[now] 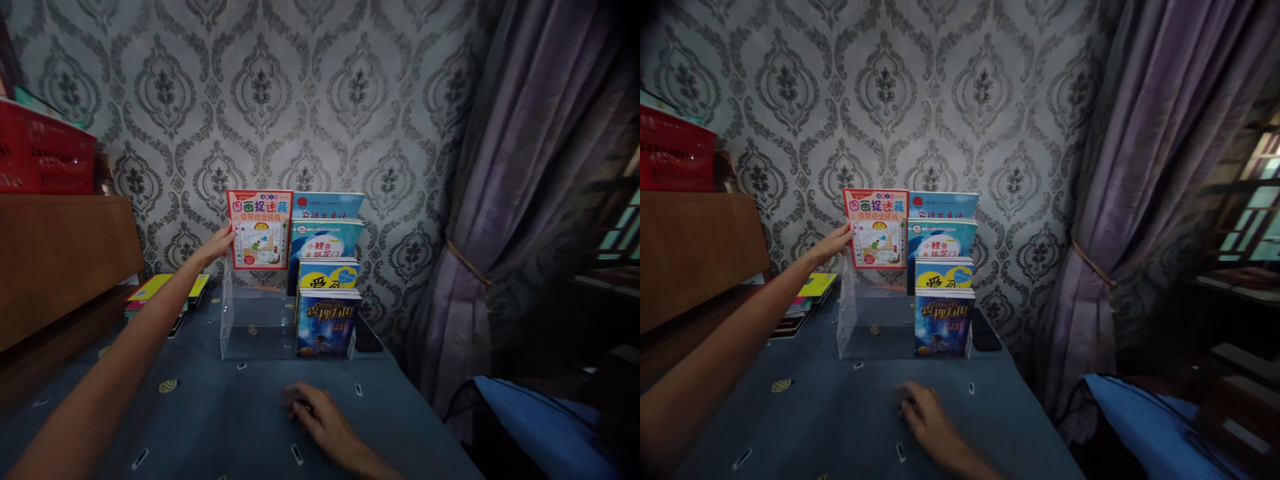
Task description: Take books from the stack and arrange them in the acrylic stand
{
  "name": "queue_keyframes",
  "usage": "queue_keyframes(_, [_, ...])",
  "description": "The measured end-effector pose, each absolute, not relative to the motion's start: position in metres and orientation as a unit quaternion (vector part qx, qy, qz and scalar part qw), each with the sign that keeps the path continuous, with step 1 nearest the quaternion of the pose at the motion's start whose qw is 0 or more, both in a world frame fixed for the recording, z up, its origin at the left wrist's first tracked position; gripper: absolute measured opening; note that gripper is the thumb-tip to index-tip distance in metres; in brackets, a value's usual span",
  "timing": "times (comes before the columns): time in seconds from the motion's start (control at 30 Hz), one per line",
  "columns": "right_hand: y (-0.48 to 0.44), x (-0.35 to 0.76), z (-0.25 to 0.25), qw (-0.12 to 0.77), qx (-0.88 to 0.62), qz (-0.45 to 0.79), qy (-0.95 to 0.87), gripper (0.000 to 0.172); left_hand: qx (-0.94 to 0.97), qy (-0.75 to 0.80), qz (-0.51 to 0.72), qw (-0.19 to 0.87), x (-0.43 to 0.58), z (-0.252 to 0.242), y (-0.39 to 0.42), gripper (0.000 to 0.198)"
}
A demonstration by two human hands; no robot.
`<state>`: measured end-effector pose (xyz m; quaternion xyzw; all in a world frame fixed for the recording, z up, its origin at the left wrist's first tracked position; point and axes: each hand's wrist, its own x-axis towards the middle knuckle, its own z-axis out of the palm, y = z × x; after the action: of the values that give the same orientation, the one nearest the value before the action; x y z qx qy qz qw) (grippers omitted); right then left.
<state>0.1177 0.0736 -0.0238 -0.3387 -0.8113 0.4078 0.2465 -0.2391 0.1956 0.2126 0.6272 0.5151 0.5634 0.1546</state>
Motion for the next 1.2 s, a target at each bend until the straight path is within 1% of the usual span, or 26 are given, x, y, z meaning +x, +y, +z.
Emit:
queue_keyframes(0.1, [0.076,0.118,-0.030,0.261,-0.335,0.441,-0.790,0.045,0.626,0.515,0.564,0.155,-0.240,0.213,0.195,0.044])
queue_keyframes(0.3, [0.084,0.116,-0.041,0.282,-0.317,0.516,-0.744,0.055,0.623,0.528,0.556,0.154,-0.245,0.215,0.188,0.047])
queue_keyframes(0.47, [0.089,0.113,-0.044,0.296,-0.304,0.551,-0.718,0.049,0.622,0.540,0.547,0.149,-0.245,0.217,0.184,0.043])
queue_keyframes(0.67, [0.093,0.111,-0.052,0.314,-0.307,0.571,-0.694,0.055,0.622,0.547,0.541,0.144,-0.241,0.217,0.179,0.044])
queue_keyframes(0.83, [0.093,0.110,-0.053,0.327,-0.303,0.577,-0.684,0.055,0.618,0.551,0.545,0.133,-0.240,0.216,0.177,0.046])
queue_keyframes(1.2, [0.097,0.110,-0.058,0.336,-0.314,0.578,-0.674,0.053,0.585,0.575,0.570,0.046,-0.245,0.212,0.206,0.042])
